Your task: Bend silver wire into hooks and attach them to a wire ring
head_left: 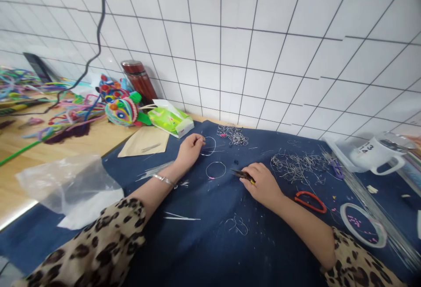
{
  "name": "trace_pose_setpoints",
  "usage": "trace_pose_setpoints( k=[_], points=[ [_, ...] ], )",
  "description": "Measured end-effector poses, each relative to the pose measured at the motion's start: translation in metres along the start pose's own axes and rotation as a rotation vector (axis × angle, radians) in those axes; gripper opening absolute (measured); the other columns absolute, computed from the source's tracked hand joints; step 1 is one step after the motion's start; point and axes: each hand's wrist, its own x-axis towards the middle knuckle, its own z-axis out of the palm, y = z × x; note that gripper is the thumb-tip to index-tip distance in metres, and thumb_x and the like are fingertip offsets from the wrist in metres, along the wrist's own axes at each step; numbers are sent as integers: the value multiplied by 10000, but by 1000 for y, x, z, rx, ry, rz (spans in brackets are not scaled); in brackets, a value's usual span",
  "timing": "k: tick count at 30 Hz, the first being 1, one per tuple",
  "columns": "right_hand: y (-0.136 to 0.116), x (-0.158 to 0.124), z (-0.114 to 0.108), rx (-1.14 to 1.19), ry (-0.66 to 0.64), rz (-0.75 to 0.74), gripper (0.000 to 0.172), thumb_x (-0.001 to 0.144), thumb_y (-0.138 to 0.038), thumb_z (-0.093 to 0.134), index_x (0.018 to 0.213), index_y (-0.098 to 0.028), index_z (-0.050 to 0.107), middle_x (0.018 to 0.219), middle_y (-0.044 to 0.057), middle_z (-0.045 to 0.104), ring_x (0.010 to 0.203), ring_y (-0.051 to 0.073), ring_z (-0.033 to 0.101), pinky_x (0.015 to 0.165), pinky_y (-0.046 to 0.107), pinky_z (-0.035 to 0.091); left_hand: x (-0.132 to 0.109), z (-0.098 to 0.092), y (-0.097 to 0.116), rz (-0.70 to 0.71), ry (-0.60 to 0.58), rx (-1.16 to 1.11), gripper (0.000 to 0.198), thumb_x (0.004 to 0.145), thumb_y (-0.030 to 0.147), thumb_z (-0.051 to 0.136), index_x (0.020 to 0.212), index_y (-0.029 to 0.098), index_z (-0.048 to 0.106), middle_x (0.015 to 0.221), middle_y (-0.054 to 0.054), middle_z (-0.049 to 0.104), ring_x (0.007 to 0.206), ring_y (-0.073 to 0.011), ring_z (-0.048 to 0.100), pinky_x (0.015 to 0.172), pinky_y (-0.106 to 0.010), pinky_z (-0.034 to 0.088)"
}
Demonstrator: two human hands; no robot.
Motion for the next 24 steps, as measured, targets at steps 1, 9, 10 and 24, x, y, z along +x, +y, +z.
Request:
trace_pose_setpoints(
  k=[1,9,10,24],
  points=[
    [0,0,1,-34,-13,-9,194,819,-305,521,978,-210,576,921,56,567,877,182,473,767,316,366,10,1,-9,3,4,20,171,791,272,435,792,164,567,783,-43,619,768,-179,549,742,-291,403],
    [3,10,7,-218,-78,-7,278,826,-286,508,1097,-230,533,1034,70,532,942,199,439,767,323,333,63,17,-38,46,-21,95,119,756,195,460,725,161,570,800,-49,607,802,-189,514,786,-302,375],
    [4,11,8,-228,-79,-7,288,826,-283,506,1109,-233,526,1043,69,529,946,200,437,768,323,329,68,19,-40,48,-25,94,120,756,190,459,722,158,569,798,-51,607,799,-188,512,785,-302,374],
    [14,30,0,-301,-164,-69,319,851,-333,481,1154,-238,506,996,69,525,940,186,421,771,309,299,88,29,-3,-54,-4,-75,90,721,198,498,648,164,536,687,-40,630,761,-186,532,733,-290,393]
  ],
)
